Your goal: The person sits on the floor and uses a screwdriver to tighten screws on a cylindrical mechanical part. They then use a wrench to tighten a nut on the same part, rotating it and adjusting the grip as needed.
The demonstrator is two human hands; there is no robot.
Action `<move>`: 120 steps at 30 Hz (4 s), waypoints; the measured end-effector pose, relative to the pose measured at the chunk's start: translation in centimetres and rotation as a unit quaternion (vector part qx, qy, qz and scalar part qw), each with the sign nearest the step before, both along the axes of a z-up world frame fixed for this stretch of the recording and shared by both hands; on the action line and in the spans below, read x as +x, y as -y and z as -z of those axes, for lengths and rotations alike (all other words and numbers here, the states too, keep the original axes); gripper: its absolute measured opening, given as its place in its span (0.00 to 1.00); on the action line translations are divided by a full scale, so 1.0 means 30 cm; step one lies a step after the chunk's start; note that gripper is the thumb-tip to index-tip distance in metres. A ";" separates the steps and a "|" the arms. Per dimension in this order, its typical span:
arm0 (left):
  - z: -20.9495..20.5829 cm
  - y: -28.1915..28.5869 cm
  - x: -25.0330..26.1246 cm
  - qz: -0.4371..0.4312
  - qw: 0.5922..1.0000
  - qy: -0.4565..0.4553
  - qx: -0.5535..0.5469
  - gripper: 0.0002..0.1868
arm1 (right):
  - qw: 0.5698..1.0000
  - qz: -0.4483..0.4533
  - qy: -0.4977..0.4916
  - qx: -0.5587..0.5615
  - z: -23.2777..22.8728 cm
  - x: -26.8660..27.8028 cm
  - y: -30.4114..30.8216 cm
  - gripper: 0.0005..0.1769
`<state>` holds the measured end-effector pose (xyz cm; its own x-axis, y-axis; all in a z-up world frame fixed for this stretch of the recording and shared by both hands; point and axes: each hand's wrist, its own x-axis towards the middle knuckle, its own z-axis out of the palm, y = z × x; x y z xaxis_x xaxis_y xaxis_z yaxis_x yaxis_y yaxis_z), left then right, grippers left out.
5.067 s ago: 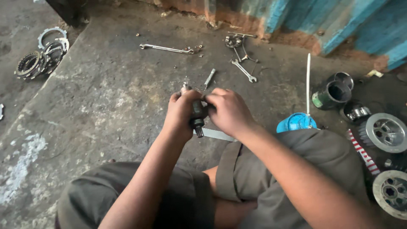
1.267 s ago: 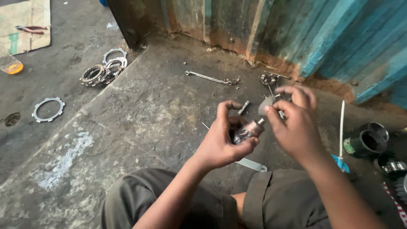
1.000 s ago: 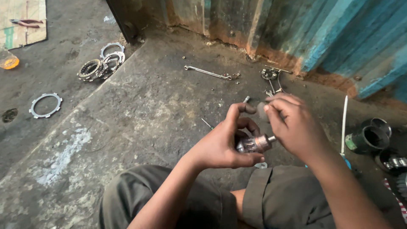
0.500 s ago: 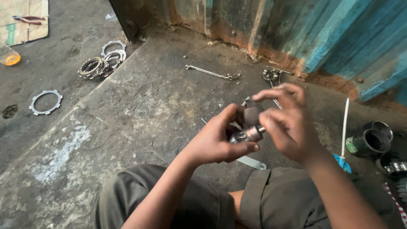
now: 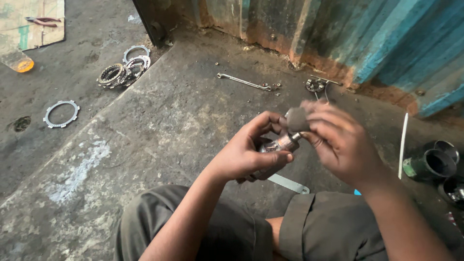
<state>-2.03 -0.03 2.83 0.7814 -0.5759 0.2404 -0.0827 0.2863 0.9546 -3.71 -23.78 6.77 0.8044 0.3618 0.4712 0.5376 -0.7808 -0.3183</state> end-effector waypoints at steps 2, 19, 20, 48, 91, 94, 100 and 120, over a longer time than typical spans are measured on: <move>-0.029 -0.004 -0.015 -0.016 1.000 -0.005 0.020 0.37 | 0.962 0.178 -0.196 0.060 0.059 0.001 0.007 0.14; 0.015 0.018 0.011 -0.144 0.953 0.134 0.231 0.49 | 0.798 -0.095 -0.498 0.325 0.172 0.072 0.028 0.25; 0.002 0.011 0.014 -0.138 0.960 0.086 0.226 0.52 | 0.821 -0.053 -0.478 0.308 0.169 0.064 0.008 0.26; 0.071 0.035 -0.006 -0.241 0.820 0.395 0.337 0.18 | 0.782 0.094 -0.464 0.406 0.242 0.076 -0.144 0.30; 0.064 0.046 -0.022 -0.387 0.718 0.392 0.425 0.27 | 0.726 -0.003 -0.403 0.557 0.227 0.123 -0.173 0.18; 0.101 0.071 0.005 -0.381 0.718 0.403 0.421 0.26 | 0.669 0.017 -0.427 0.608 0.228 0.138 -0.174 0.28; 0.144 0.112 0.027 -0.335 0.730 0.405 0.437 0.27 | 0.615 0.164 -0.494 0.592 0.099 0.120 -0.156 0.32; 0.088 0.013 0.080 -0.221 0.965 0.042 0.136 0.30 | 0.780 -0.047 -0.315 0.538 0.211 0.096 -0.130 0.16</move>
